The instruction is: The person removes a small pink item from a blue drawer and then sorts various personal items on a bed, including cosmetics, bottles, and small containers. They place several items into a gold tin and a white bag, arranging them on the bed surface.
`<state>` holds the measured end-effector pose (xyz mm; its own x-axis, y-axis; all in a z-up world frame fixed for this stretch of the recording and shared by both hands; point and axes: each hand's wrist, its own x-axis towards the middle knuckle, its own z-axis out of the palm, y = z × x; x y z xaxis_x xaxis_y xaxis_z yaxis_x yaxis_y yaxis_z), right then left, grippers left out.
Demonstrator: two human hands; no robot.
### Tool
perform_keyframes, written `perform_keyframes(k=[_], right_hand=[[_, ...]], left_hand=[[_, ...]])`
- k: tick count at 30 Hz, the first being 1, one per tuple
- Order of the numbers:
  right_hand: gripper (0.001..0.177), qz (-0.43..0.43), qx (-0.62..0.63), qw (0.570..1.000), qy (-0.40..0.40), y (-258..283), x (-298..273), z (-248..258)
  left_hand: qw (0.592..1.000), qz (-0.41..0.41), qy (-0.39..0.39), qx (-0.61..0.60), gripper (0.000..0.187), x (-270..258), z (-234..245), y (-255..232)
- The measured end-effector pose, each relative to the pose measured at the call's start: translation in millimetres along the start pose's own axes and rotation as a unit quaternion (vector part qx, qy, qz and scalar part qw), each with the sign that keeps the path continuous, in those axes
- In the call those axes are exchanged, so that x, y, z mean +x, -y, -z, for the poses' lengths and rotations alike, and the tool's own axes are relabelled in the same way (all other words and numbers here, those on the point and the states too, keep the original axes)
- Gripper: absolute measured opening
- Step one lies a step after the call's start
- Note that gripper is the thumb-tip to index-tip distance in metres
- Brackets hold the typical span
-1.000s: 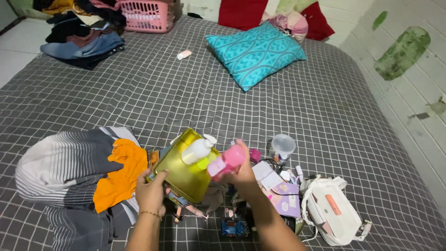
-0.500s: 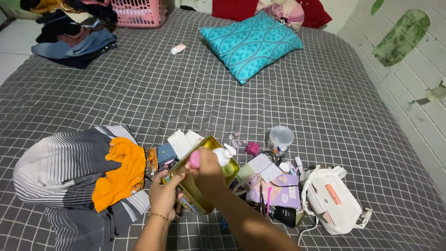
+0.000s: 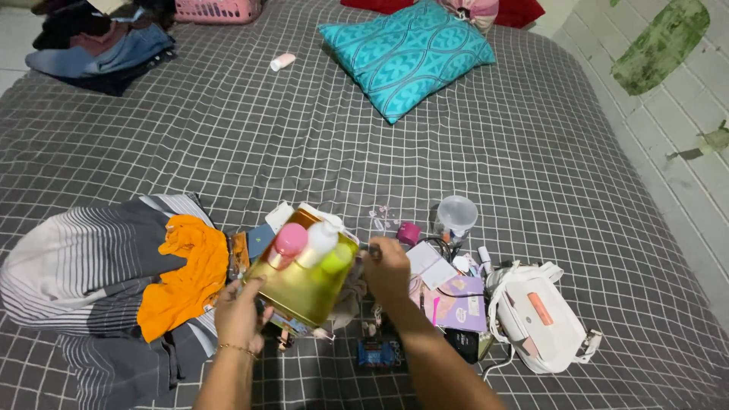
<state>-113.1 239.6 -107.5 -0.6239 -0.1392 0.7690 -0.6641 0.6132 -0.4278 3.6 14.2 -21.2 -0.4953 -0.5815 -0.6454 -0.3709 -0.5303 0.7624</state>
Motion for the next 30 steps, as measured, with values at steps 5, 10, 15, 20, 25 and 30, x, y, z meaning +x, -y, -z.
perform_keyframes(k=[5,10,15,20,25,30], right_hand=[[0.051,-0.030,0.024,0.999,0.034,-6,1,0],[0.029,-0.195,-0.080,0.952,0.223,3,8,-13],[0.045,-0.209,-0.254,0.886,0.326,19,20,-1],[0.025,-0.195,-0.264,0.873,0.361,-7,-8,-3],[0.012,-0.233,-0.201,0.885,0.350,-19,-23,-6],[0.017,-0.131,-0.127,0.959,0.218,-36,-13,7]], left_hand=[[0.999,-0.017,-0.024,-0.013,0.061,9,-7,1],[1.000,-0.007,-0.016,0.010,0.062,9,-19,13],[0.999,0.009,0.013,0.047,0.059,-16,-29,7],[0.998,0.037,0.006,0.042,0.058,-14,-35,14],[0.997,0.048,0.017,0.060,0.060,-19,-41,10],[0.998,0.058,0.024,0.019,0.066,-6,-45,19]])
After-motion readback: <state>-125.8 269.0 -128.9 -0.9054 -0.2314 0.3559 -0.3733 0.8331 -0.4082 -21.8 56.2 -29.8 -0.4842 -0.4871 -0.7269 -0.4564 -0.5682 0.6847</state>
